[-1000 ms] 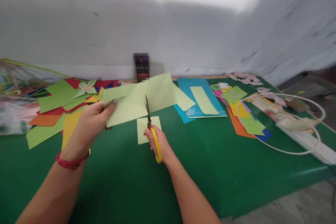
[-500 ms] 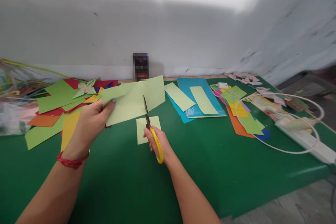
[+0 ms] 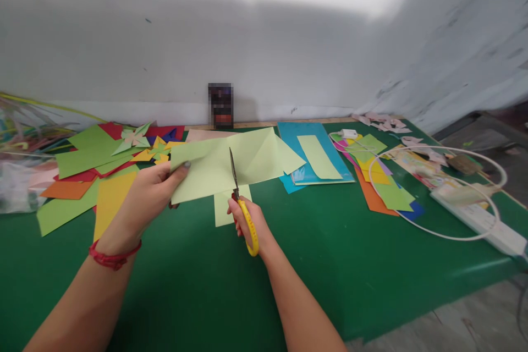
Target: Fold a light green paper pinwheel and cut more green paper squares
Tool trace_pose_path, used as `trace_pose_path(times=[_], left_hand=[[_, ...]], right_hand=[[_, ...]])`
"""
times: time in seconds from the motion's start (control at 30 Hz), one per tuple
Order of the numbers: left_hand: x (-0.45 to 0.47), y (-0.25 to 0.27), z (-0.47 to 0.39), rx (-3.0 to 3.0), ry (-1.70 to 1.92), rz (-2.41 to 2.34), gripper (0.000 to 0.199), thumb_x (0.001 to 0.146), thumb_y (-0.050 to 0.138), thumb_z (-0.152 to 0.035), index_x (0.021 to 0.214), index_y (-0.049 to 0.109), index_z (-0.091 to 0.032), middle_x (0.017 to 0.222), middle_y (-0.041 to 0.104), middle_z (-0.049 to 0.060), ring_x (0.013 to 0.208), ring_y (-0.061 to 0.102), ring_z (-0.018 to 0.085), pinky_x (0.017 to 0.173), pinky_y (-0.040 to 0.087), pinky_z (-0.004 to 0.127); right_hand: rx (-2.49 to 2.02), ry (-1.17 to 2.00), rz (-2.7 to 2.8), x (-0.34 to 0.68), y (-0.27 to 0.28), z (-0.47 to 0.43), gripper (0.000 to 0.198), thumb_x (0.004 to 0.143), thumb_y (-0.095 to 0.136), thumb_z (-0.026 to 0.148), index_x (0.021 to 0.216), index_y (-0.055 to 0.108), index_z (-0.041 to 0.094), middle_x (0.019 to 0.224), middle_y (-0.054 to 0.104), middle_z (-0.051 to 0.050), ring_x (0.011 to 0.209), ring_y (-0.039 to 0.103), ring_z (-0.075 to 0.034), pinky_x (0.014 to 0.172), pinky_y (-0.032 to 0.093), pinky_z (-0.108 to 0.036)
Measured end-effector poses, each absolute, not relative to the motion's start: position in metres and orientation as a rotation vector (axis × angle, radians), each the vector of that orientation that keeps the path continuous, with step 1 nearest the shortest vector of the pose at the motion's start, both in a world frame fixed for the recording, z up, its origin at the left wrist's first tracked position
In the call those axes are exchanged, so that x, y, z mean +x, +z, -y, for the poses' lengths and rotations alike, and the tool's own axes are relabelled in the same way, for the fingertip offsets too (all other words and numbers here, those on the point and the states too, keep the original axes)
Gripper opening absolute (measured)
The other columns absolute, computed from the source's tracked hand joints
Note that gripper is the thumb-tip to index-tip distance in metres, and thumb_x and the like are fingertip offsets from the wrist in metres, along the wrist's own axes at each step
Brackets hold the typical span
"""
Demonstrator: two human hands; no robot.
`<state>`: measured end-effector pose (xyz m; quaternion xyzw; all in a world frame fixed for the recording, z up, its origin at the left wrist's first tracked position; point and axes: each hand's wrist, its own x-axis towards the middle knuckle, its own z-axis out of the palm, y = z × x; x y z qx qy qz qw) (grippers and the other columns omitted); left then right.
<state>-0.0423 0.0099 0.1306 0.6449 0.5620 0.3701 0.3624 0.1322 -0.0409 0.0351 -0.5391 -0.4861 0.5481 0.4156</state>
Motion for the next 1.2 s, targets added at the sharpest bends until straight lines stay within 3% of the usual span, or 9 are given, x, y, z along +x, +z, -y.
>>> trace_pose_path(times=[0.7,1.2], left_hand=[[-0.0411,0.1348,-0.0069,1.584,0.921,-1.463,0.033,0.082,0.047,-0.037,0.054,0.043,-0.019,0.040,0.040,-0.005,0.033,0.040,0.007,0.031,0.029,0.017],[-0.0398,0.1338,-0.0061,1.560,0.942,-1.428,0.034,0.082,0.047,-0.038,0.054,0.043,-0.019,0.040,0.040,-0.006,0.032,0.042,0.007,0.030,0.033,0.017]], right_hand=[[-1.402,1.367,1.200,0.1314,0.0363,0.0415,0.043,0.078,0.042,0.060,0.065,0.039,0.020,0.043,0.035,0.008,0.033,0.035,-0.006,0.032,0.030,-0.017],[-1.442,1.292,1.139,0.1249,0.0394,0.0432,0.046,0.077,0.041,0.063,0.062,0.041,0.019,0.041,0.032,0.008,0.029,0.032,-0.005,0.029,0.027,-0.016]])
